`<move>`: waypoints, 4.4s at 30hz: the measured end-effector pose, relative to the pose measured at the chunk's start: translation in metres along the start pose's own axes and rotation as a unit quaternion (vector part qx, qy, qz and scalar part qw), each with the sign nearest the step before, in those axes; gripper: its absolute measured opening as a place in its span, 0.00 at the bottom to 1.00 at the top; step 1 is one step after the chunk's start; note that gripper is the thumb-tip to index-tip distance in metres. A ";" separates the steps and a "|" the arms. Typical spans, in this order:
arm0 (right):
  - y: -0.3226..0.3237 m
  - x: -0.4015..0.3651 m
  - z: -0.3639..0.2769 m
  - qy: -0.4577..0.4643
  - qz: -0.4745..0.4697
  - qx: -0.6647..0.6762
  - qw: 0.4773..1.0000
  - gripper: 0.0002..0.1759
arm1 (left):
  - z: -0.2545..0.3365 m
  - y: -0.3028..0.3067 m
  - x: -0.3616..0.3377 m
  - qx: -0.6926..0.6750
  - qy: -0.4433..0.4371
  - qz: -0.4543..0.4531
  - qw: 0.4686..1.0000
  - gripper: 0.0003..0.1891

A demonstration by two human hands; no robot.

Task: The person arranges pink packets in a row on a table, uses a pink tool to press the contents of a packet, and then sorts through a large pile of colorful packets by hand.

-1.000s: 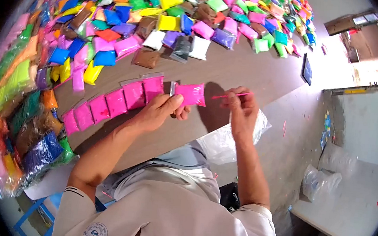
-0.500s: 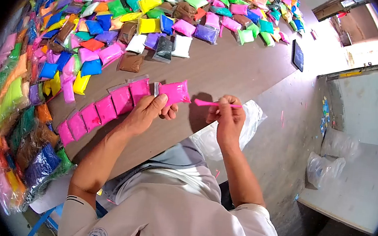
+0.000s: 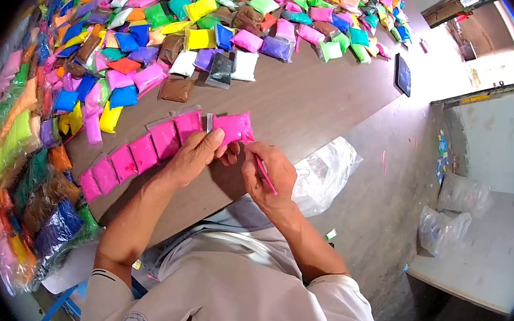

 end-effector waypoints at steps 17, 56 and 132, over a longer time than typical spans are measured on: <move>0.013 0.001 0.030 -0.065 0.043 0.016 0.997 0.08 | 0.004 0.000 -0.001 0.017 0.012 -0.004 1.000 0.28; -0.009 0.001 0.039 -0.190 -0.081 0.219 0.954 0.05 | -0.003 -0.002 -0.002 -0.009 0.028 -0.026 0.999 0.28; -0.026 0.028 0.031 -0.296 -0.269 0.289 0.870 0.07 | 0.013 -0.018 -0.010 0.066 0.031 -0.084 0.994 0.29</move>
Point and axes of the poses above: each hand's wrist, its own x-axis towards the middle knuckle, its own y-axis out of the back of the hand, z = x × y, the point moved 10 cm from there along x, towards the middle knuckle, and after that the axes turned 7 degrees about -y, right-handed, at the moved point
